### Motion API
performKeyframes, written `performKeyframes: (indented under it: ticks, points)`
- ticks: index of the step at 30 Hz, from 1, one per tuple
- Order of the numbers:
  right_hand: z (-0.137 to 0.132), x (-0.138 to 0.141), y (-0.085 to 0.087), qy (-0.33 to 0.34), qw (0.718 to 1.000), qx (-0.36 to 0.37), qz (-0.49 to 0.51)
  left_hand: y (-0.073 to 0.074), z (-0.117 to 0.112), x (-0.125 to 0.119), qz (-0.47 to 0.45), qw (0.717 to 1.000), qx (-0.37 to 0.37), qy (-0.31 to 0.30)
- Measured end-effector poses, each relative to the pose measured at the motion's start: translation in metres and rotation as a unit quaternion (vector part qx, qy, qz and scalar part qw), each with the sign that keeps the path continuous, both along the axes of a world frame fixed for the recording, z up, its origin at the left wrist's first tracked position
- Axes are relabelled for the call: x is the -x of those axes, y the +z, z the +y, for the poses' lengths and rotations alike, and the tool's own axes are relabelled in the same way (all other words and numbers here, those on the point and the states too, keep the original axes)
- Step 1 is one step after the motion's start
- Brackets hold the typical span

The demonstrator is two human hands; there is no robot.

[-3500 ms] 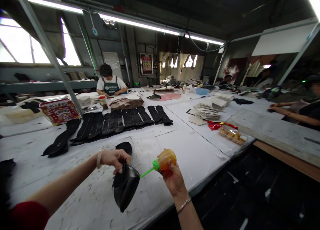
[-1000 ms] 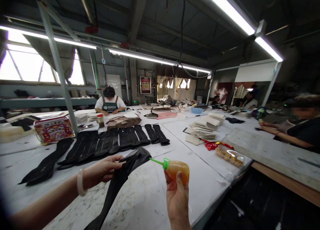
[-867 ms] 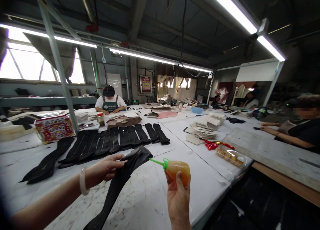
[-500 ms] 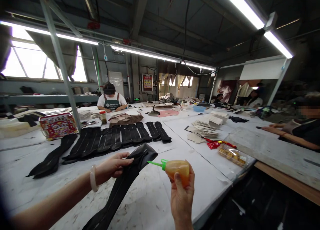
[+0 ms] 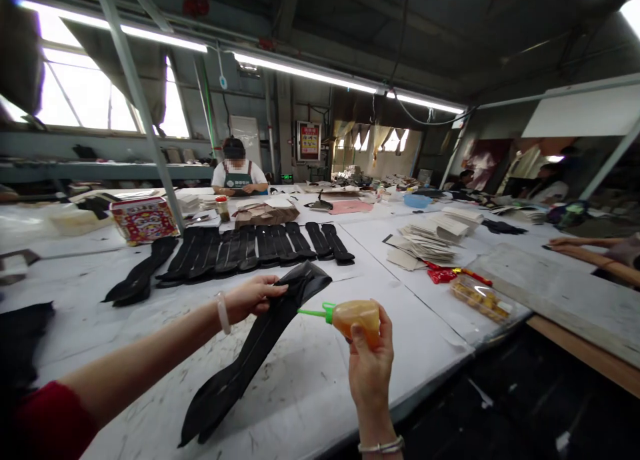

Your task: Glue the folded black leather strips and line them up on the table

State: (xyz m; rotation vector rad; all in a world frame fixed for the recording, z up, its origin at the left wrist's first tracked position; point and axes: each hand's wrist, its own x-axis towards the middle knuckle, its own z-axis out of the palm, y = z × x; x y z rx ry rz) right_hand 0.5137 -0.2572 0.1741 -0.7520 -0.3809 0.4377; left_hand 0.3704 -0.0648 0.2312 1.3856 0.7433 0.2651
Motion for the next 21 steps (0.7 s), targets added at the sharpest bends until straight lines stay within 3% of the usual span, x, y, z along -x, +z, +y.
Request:
performKeyframes:
  ticks: [6, 11, 15, 21]
  points:
    - [0.003, -0.007, -0.019, 0.138, 0.97, 0.052, 0.193, -0.012, 0.027, -0.013, 0.009, 0.999, -0.033, 0.025]
    - [0.0, -0.01, -0.035, 0.178, 0.961, 0.072, 0.199, -0.032, 0.056, -0.019, 0.077, 0.992, -0.082, 0.056]
    - [-0.007, -0.015, -0.05, 0.19, 0.955, 0.11, 0.201, -0.061, 0.062, -0.003, 0.183, 0.969, -0.158, 0.054]
    - [-0.019, -0.027, -0.086, 0.235, 0.939, 0.141, 0.21, -0.121, 0.031, 0.034, 0.329, 0.904, -0.272, 0.013]
